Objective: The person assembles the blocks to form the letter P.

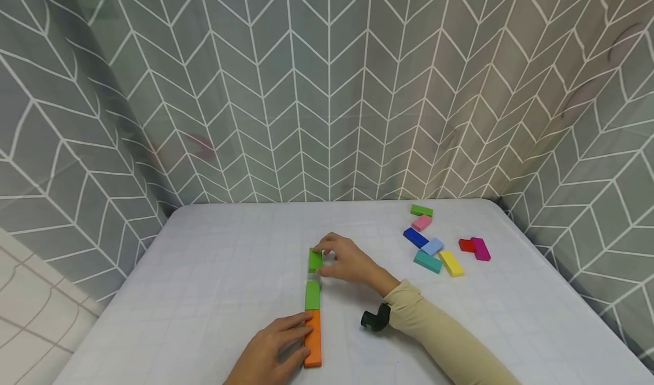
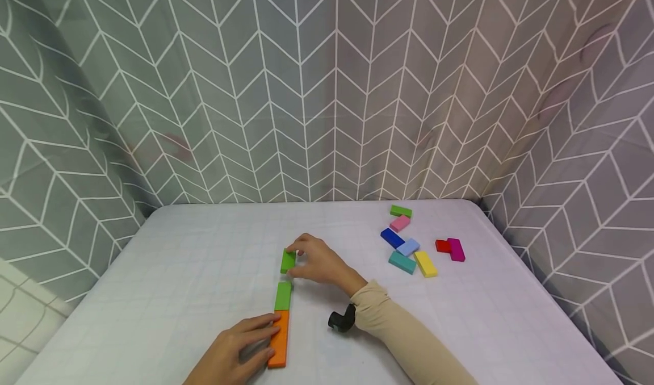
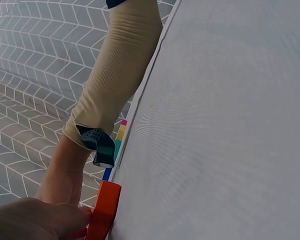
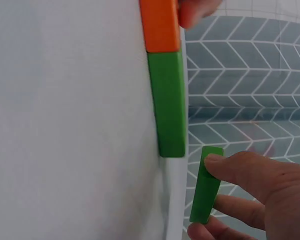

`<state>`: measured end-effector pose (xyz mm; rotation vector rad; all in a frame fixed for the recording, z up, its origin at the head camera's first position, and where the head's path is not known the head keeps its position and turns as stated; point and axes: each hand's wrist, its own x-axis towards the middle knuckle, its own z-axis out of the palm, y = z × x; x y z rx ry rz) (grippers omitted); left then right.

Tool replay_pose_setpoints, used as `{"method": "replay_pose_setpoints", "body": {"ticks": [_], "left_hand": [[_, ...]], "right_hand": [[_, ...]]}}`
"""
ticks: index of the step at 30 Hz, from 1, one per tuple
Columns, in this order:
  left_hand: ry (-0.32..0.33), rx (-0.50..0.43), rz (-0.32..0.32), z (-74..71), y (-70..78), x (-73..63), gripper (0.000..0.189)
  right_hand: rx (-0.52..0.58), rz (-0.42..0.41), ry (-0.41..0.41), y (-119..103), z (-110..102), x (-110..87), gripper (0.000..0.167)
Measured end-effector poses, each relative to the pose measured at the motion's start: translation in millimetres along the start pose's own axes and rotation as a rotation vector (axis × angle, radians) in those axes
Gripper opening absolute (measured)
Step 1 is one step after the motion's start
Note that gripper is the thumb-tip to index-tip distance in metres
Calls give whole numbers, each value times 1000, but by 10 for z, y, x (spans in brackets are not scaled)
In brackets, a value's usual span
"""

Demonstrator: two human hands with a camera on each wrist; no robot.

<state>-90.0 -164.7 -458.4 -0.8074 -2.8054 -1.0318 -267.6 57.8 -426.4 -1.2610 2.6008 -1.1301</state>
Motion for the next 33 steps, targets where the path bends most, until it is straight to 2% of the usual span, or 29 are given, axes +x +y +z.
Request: {"method": "replay_pose_setpoints", "body": {"ticks": [4, 8, 12, 17, 22, 27, 33], "left_hand": [[-6, -4, -7, 17, 5, 6, 44], [-19, 12, -8, 6, 18, 9, 44], [-13, 28, 10, -7, 22, 5, 45], [-8, 36, 0, -6, 14, -3, 45], [25, 44, 30, 6, -6, -9, 43], [64, 52, 60, 22, -8, -6, 40], [42, 36, 39, 29, 6, 6, 42]], "right_hand": [[-43, 14, -55, -17, 67, -31, 42], [-41, -9, -85, -18, 89, -87, 43], [-11, -31, -65, 2, 112, -122, 44], [15, -35, -37, 51, 179, -140, 43], [34, -27, -3, 108, 245, -152, 42], [60, -70, 45, 169, 270, -156, 39], [23, -32, -11, 128, 164, -205, 47]]}}
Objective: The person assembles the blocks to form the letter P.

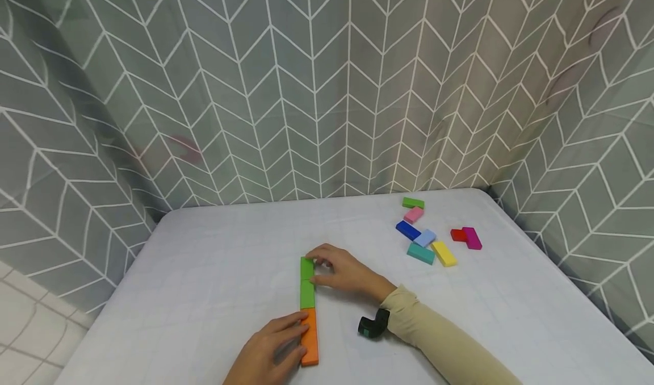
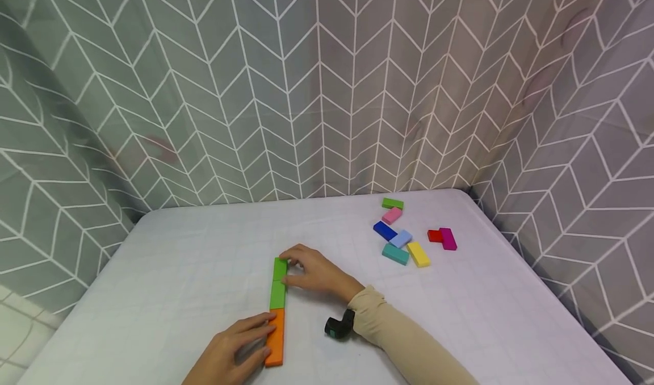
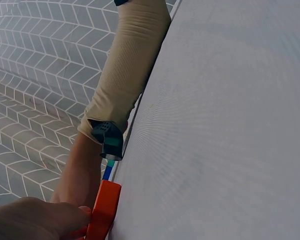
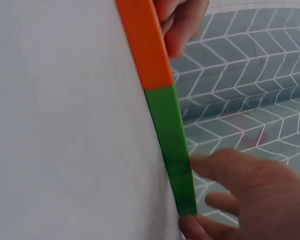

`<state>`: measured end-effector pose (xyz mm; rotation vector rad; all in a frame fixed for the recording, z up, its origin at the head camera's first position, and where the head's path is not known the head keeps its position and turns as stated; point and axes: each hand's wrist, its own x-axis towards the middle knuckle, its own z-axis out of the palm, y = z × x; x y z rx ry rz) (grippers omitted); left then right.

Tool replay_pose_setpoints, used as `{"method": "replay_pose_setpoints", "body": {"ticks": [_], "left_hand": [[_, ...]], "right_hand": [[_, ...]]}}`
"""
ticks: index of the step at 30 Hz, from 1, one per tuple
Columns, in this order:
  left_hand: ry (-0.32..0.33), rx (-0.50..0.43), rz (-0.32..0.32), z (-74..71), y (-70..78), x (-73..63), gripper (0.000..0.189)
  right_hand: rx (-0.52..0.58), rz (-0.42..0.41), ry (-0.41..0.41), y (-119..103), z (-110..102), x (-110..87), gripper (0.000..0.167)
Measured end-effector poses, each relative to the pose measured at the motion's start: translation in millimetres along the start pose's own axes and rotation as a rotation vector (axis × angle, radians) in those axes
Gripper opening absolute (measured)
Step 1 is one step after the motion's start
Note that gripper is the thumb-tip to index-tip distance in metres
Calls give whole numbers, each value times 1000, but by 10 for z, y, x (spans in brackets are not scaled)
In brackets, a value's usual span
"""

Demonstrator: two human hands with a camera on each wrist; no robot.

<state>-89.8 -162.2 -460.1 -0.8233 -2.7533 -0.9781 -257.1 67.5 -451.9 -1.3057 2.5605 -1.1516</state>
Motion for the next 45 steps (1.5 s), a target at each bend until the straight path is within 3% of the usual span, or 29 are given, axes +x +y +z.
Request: {"method": "replay_pose_setpoints", "body": {"ticks": [6, 15, 21, 27, 35, 40, 45], "left_hand": [[-22, 6, -9, -10, -34, -26, 46], [73, 17, 71, 77, -77, -41, 40], [83, 48, 68, 91, -72, -40, 37], [51, 34, 29, 42, -52, -15, 38], [7, 35, -6, 19, -25, -15, 41], [-21, 28, -31, 8, -13, -8, 43], [-29, 24, -30, 13, -21, -7, 44]], "right_hand": [[-112, 33, 19, -11, -251, -42, 48], [-314, 71, 197, 336, -832, -293, 34], [-366, 232, 235, 449, -1147, -545, 31], [-447, 397, 272, 516, -1324, -825, 34], [-447, 533, 251, 626, -1423, -1139, 35], [-380, 572, 168, 677, -1499, -1193, 41], [-398, 625, 145, 736, -1527, -1216, 52]]}}
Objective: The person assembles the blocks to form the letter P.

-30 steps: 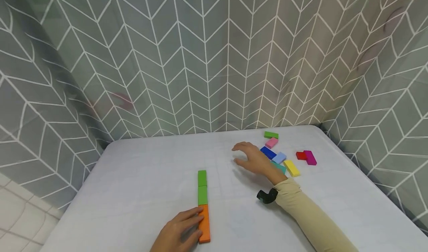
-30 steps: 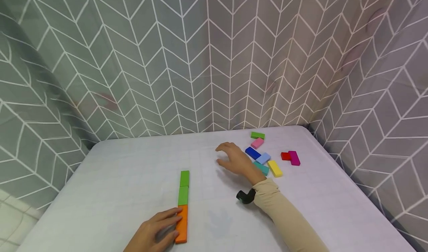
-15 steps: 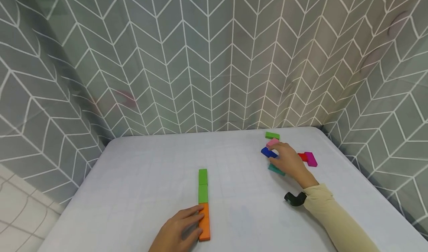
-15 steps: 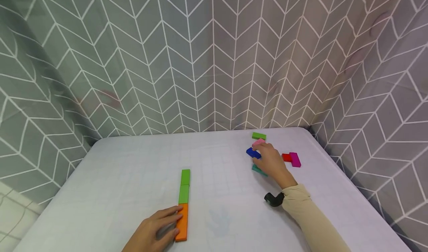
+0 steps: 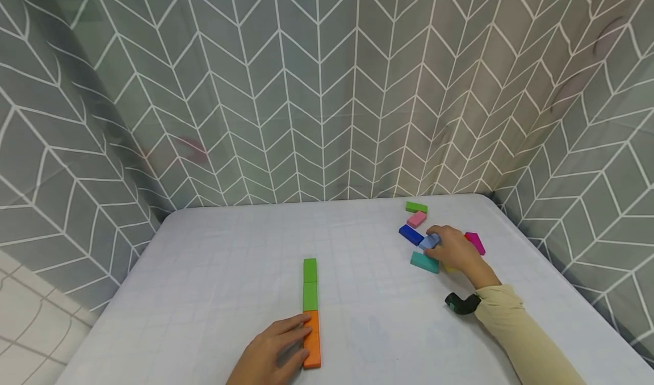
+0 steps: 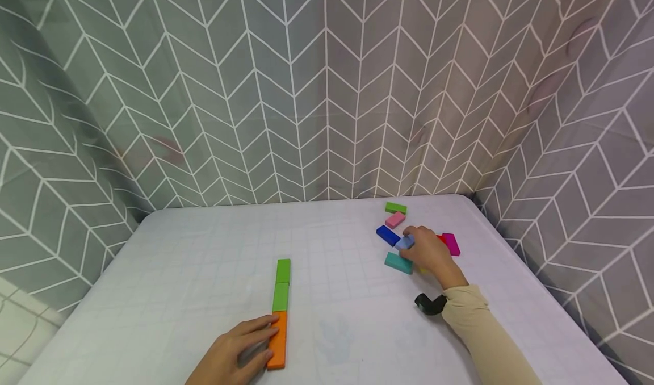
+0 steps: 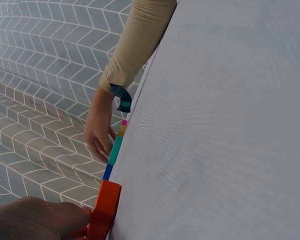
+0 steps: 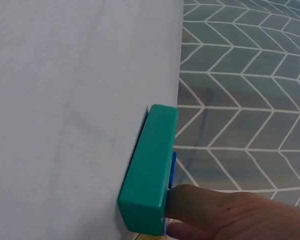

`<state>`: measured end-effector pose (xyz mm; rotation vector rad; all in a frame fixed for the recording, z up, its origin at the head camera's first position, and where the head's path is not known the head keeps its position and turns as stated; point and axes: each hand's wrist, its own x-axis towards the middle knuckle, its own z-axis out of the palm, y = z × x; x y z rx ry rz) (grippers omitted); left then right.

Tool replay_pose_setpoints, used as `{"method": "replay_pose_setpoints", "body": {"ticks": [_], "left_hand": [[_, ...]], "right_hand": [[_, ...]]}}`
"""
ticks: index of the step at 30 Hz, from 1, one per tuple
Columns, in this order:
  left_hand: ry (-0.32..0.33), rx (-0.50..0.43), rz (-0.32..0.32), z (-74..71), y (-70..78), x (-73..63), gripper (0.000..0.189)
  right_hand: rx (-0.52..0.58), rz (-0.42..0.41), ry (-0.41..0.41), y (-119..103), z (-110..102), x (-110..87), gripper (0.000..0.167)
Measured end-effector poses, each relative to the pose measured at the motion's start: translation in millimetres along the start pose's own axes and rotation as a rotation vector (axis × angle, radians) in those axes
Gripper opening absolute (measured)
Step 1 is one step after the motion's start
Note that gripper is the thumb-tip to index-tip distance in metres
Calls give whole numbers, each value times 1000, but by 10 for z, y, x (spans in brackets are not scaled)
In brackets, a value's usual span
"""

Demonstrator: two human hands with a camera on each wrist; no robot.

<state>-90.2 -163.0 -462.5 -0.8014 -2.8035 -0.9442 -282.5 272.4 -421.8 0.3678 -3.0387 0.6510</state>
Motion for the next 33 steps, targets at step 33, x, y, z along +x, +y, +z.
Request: {"method": "replay_pose_setpoints", "body": {"ticks": [33], "left_hand": [[0, 5, 11, -38, 12, -14, 43]], "right_hand": [[223, -488, -16, -1426, 579, 381, 39]]}}
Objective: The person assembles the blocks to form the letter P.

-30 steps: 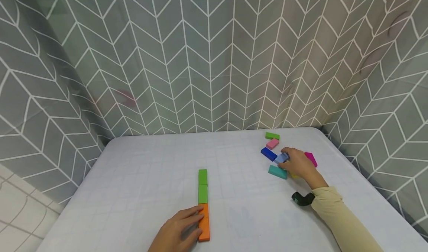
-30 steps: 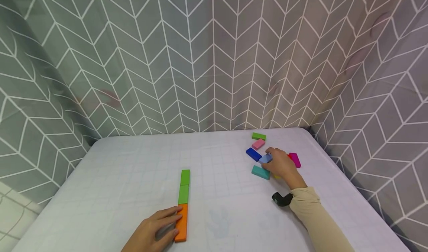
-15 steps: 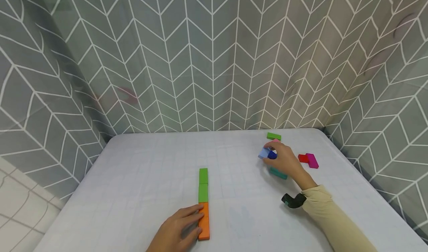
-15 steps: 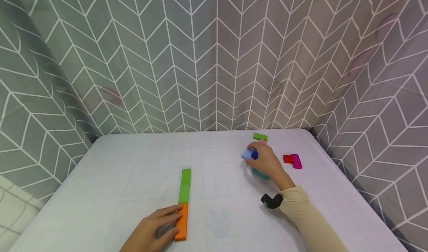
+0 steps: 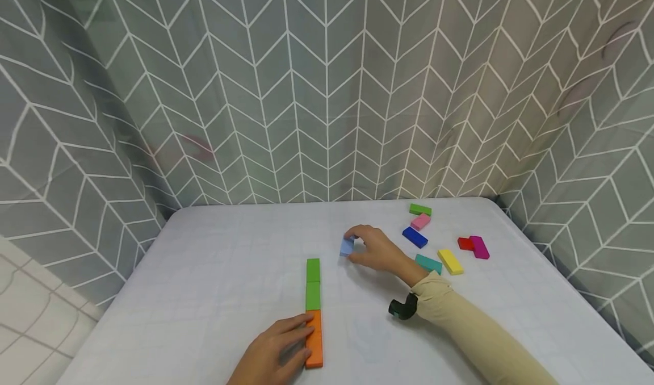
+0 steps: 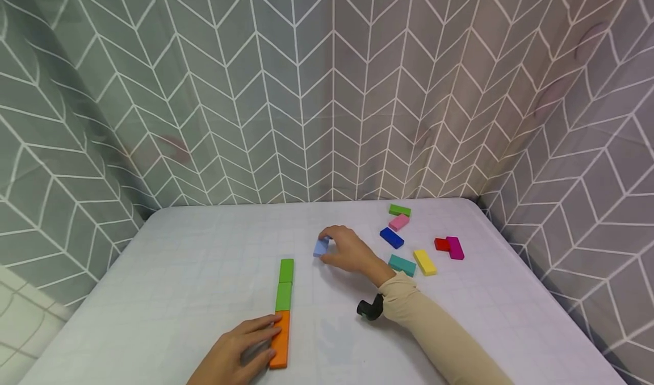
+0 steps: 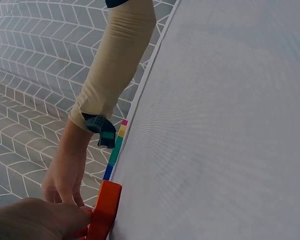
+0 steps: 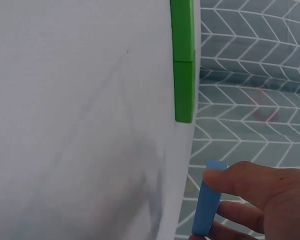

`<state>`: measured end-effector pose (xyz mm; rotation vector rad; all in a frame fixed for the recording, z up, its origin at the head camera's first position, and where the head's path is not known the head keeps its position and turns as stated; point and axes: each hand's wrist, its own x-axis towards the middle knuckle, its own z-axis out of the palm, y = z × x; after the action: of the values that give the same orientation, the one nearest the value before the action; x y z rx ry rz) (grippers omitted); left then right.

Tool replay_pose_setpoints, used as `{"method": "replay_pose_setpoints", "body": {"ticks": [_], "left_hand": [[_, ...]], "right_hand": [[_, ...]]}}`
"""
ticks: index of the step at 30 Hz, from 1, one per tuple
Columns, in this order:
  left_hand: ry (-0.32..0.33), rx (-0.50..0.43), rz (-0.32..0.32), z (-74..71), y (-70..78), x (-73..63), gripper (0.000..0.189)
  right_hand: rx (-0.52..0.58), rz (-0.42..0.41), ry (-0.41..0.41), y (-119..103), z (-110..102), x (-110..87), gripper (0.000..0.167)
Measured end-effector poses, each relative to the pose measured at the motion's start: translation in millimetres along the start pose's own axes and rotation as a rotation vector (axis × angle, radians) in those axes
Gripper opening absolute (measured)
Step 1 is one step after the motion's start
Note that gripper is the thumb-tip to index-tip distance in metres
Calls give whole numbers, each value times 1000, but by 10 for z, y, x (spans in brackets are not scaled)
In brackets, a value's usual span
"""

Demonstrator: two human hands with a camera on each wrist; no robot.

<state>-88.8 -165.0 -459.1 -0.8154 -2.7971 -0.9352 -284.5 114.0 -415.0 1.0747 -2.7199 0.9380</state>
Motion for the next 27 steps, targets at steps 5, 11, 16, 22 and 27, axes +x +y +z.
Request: {"method": "replay_pose_setpoints", "body": {"ticks": [5, 11, 16, 22, 27], "left_hand": [[-12, 2, -7, -4, 8, 4, 44], [6, 12, 5, 8, 0, 2, 43], [-18, -4, -22, 0, 11, 8, 45], [-45, -23, -61, -8, 23, 15, 46], [-64, -30, -81, -17, 32, 16, 47]], "right_hand": [[9, -69, -35, -41, 170, 132, 37], [66, -72, -65, -115, 319, 274, 37], [65, -61, -74, -148, 401, 404, 38], [62, -38, -91, -134, 471, 530, 36], [80, -53, -111, -115, 497, 588, 34]]}}
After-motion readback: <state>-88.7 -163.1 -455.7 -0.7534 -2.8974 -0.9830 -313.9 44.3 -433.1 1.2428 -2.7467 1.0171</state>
